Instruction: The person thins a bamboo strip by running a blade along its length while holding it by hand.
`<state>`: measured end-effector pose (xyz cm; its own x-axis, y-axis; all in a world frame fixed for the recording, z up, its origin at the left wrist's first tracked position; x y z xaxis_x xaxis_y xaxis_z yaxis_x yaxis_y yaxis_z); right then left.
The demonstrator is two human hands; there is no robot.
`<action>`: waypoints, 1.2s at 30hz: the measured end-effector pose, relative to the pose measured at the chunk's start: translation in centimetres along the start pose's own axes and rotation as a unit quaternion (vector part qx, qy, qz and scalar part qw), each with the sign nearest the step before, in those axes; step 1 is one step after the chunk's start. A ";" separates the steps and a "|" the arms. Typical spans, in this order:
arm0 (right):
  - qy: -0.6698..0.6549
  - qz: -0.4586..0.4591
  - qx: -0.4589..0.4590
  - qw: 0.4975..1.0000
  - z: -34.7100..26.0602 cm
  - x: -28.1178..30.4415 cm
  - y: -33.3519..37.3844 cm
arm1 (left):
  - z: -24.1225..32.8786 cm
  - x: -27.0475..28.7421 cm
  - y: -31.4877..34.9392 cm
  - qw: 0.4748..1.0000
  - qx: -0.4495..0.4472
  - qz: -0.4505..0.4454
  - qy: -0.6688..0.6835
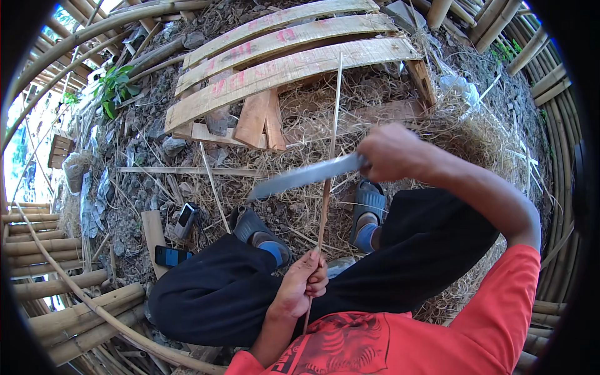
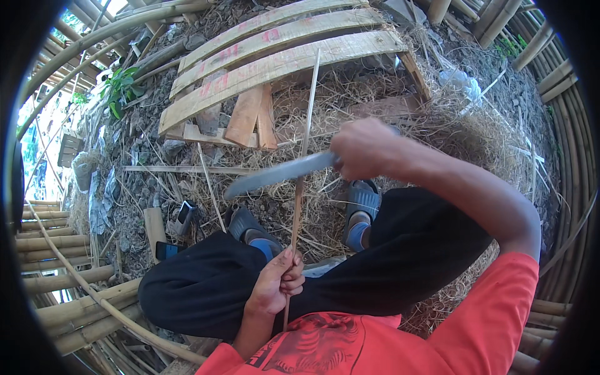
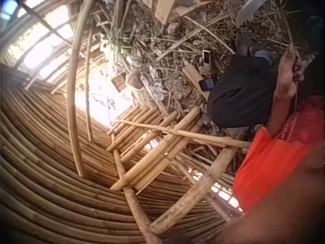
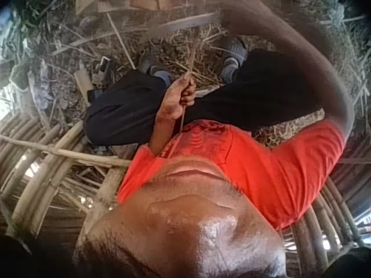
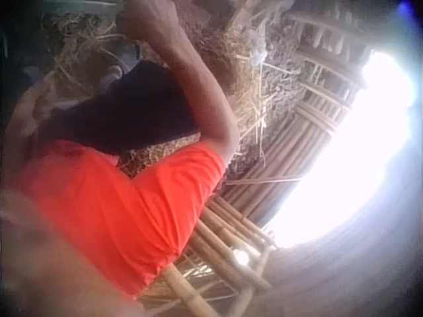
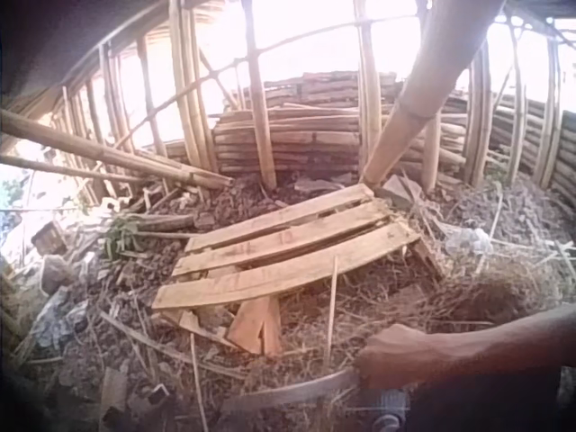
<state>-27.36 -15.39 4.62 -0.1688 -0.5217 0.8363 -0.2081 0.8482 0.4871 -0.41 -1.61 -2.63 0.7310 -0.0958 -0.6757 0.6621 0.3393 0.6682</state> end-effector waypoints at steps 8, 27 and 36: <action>0.023 0.029 0.024 0.999 1.0 -1.1 -1.0 | -0.3 -0.2 -0.6 1.000 -0.012 -0.022 0.011; 0.002 0.051 0.013 0.999 2.3 -0.4 -1.3 | -0.3 0.4 -0.6 0.999 0.002 -0.031 0.028; 0.007 -0.011 0.080 0.997 1.0 -1.8 -2.2 | -0.3 0.5 -1.0 0.999 0.006 -0.031 0.043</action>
<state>-27.58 -16.37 1.80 -0.1489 -0.5381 0.8296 -0.3628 0.8102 0.4603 -0.76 -1.71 -3.70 0.6717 -0.0350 -0.7400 0.7082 0.3236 0.6275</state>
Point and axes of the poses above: each hand's wrist, its own y-axis away from the middle knuckle, its own x-axis out of the back of the hand, z = x × y, the point moved 3 cm from there along -y, towards the middle knuckle, and after that the axes turned 5 degrees about -y, right-handed, at the moved point
